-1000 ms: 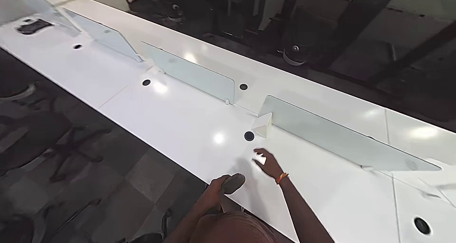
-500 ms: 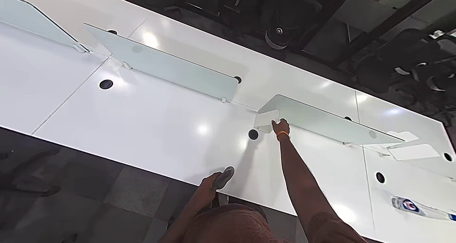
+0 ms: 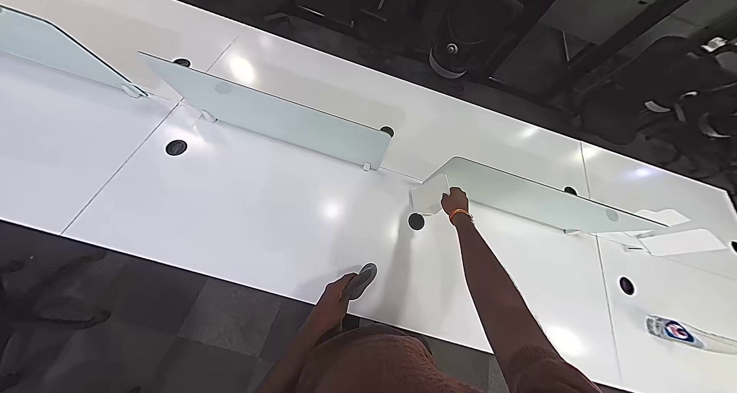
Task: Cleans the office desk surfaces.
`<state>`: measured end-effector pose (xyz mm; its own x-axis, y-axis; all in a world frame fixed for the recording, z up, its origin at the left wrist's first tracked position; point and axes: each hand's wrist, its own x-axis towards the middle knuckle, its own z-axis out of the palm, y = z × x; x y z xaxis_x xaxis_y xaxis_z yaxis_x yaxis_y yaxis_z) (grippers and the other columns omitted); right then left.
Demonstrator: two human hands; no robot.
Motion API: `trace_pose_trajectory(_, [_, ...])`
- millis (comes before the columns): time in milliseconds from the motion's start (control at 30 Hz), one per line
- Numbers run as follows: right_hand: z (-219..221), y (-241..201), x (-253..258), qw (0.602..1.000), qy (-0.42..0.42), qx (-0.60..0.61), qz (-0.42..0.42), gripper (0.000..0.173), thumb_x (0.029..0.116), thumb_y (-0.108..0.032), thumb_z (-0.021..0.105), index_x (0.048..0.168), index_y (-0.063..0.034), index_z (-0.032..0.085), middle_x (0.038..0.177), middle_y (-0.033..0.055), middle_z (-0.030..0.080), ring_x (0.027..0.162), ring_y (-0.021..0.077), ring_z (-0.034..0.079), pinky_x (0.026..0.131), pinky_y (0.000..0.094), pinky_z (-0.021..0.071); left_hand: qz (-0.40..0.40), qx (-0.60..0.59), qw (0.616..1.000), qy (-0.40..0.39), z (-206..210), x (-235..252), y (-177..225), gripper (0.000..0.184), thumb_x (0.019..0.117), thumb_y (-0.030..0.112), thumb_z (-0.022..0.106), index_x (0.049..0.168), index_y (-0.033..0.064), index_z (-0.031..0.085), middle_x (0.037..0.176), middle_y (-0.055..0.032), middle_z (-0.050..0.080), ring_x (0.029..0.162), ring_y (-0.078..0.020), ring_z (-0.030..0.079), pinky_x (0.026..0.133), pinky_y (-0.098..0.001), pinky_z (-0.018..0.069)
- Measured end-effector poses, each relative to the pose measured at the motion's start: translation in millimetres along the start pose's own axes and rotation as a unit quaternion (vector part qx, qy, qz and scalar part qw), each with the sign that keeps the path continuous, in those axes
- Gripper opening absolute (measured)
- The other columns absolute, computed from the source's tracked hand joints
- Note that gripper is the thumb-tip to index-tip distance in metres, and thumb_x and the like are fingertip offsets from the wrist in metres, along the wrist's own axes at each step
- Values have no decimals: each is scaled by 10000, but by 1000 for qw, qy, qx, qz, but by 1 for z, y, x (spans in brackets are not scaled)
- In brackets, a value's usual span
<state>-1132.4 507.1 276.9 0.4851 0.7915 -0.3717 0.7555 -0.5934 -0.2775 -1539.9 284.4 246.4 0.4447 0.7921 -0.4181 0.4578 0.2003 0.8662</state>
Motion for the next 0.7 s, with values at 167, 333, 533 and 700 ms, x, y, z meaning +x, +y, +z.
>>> trace_pose_trajectory(167, [-6,-40,6,995,-2,-2,-98,289,1006,-222,591,1086,34,697,1068,286,701,1045,454,678,888,655,524,0,-5,1000,1,3,6,2,484,921,-27,525,1390,77,584,1248,-110,702,1151,-178,677,1030,-409,532])
trace_pose_trajectory(333, [4,-87,41,992,23,4,-125,315,1020,-254,561,1078,32,682,1042,284,699,1006,456,689,835,658,545,-20,-6,1000,15,2,1,-2,503,911,-56,529,1398,62,577,1267,-122,694,1168,-188,672,1039,-413,528])
trace_pose_trajectory(533, [19,-126,74,994,56,36,-91,267,1021,-222,539,1084,4,665,1015,282,699,954,472,698,741,658,556,-41,14,998,54,-3,-15,-7,493,902,-31,574,1384,68,596,1245,-111,709,1146,-183,684,1031,-416,536])
trace_pose_trajectory(700, [39,-133,102,994,68,54,-69,267,1024,-221,537,1123,-3,657,1046,289,697,982,474,696,755,663,559,-94,16,993,65,-10,-37,-31,498,909,69,620,1404,111,582,1222,-93,715,1110,-187,694,1001,-452,550])
